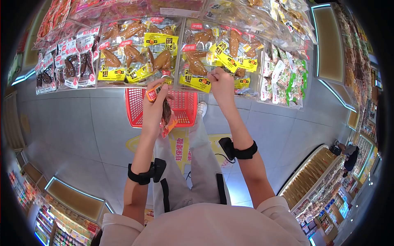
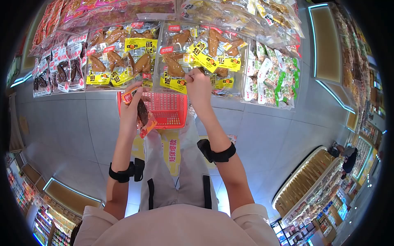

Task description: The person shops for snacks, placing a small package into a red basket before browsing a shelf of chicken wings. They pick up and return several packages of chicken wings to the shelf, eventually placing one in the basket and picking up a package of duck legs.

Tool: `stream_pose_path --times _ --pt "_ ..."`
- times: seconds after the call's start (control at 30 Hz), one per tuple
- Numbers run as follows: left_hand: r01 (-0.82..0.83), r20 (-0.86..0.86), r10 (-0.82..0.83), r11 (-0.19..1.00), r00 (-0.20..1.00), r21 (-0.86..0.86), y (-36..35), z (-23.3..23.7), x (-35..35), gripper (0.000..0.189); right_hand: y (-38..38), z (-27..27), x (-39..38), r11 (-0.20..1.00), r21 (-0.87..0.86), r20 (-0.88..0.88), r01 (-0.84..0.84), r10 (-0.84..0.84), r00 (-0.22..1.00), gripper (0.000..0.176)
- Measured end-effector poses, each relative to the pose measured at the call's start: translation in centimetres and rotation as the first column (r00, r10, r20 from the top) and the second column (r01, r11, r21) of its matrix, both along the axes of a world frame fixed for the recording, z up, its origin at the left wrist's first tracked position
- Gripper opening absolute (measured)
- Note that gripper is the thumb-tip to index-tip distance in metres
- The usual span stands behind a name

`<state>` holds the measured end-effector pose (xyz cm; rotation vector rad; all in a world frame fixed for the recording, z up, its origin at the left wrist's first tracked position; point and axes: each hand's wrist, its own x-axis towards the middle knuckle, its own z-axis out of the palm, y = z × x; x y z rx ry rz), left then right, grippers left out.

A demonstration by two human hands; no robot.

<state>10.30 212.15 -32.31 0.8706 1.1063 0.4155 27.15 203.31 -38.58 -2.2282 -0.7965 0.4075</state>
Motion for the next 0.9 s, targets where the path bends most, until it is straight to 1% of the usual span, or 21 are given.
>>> stream_pose_path --times 0.03,0.1,0.13,0.2,0.23,0.27,0.33,0.43,0.47,0.5,0.57,0.6,0.67,0.7,0.73,0.8,0.9 --pt "0.006 0.009 -0.005 0.998 1.0 -0.062 0.0 0.3 -0.4 0.028 0.1 -0.1 -0.2 0.999 -0.046 0.03 -0.009 0.011 0.999 0.012" --pt "0.006 0.075 0.002 0.995 0.997 -0.102 0.1 0.6 -1.3 0.034 0.6 1.1 -0.2 0.99 -0.142 0.091 -0.025 0.038 0.995 0.013" --pt "0.007 0.108 0.006 0.993 0.994 -0.119 0.3 0.7 -1.7 0.038 0.8 1.9 -0.3 0.987 -0.161 0.147 0.013 0.011 0.989 0.015" --pt "0.006 0.17 0.034 0.973 0.985 -0.23 0.9 1.0 -2.3 0.044 1.6 3.2 -0.9 0.979 -0.184 0.254 0.087 -0.038 0.966 0.02" --pt "0.006 0.198 0.053 0.959 0.979 -0.284 1.2 1.1 -2.7 0.047 1.6 2.8 -1.1 0.976 -0.212 0.299 0.048 0.018 0.954 0.022" --pt "0.04 0.249 0.036 0.955 0.968 -0.295 1.4 0.9 -3.2 0.054 1.4 2.2 -1.0 0.97 -0.242 0.343 0.012 0.074 0.937 0.025" --pt "0.043 0.303 0.058 0.947 0.951 -0.317 1.6 1.0 -3.6 0.054 1.0 1.3 -0.6 0.95 -0.312 0.412 -0.024 0.158 0.897 0.026" --pt "0.045 0.344 0.068 0.949 0.936 -0.311 1.6 2.3 -3.3 0.056 0.7 1.2 0.2 0.952 -0.299 0.491 -0.063 0.21 0.845 0.026" --pt "0.045 0.353 0.068 0.953 0.933 -0.301 1.7 3.0 -3.4 0.056 0.7 1.8 0.2 0.959 -0.274 0.559 -0.076 0.223 0.799 0.026" --pt "0.073 0.375 0.047 0.951 0.926 -0.299 1.9 3.5 -3.9 0.056 0.8 2.5 0.0 0.962 -0.264 0.442 -0.073 0.188 0.877 0.026" --pt "0.139 0.435 -0.004 0.95 0.9 -0.279 1.9 4.3 -4.9 0.057 1.1 4.9 -0.4 0.97 -0.236 0.2 -0.06 0.109 0.974 0.027" --pt "0.121 0.449 0.003 0.961 0.894 -0.248 1.8 4.9 -4.9 0.058 1.2 6.5 -1.5 0.99 -0.111 0.065 -0.081 0.089 0.994 0.023" --pt "0.122 0.478 0.001 0.966 0.879 -0.226 1.8 6.5 -5.6 0.059 2.1 10.0 -3.1 0.993 0.016 -0.148 -0.12 0.121 0.982 0.02" --pt "0.123 0.49 -0.001 0.969 0.872 -0.216 1.8 7.3 -6.2 0.059 1.4 10.8 -6.1 0.973 0.149 -0.422 -0.179 0.226 0.878 0.02" --pt "0.106 0.507 0.017 0.971 0.862 -0.213 1.8 7.8 -6.9 0.059 0.5 11.4 -9.5 0.936 0.289 -0.64 -0.2 0.345 0.687 0.02" --pt "0.07 0.537 0.058 0.974 0.841 -0.214 1.8 8.6 -8.5 0.059 0.2 14.1 -13.5 0.912 0.323 -0.805 -0.252 0.405 0.434 0.025" --pt "0.132 0.558 -0.046 0.984 0.829 -0.115 2.4 10.4 -11.7 0.061 0.4 15.3 -18.5 0.914 0.222 -0.724 -0.339 0.387 0.57 0.029"
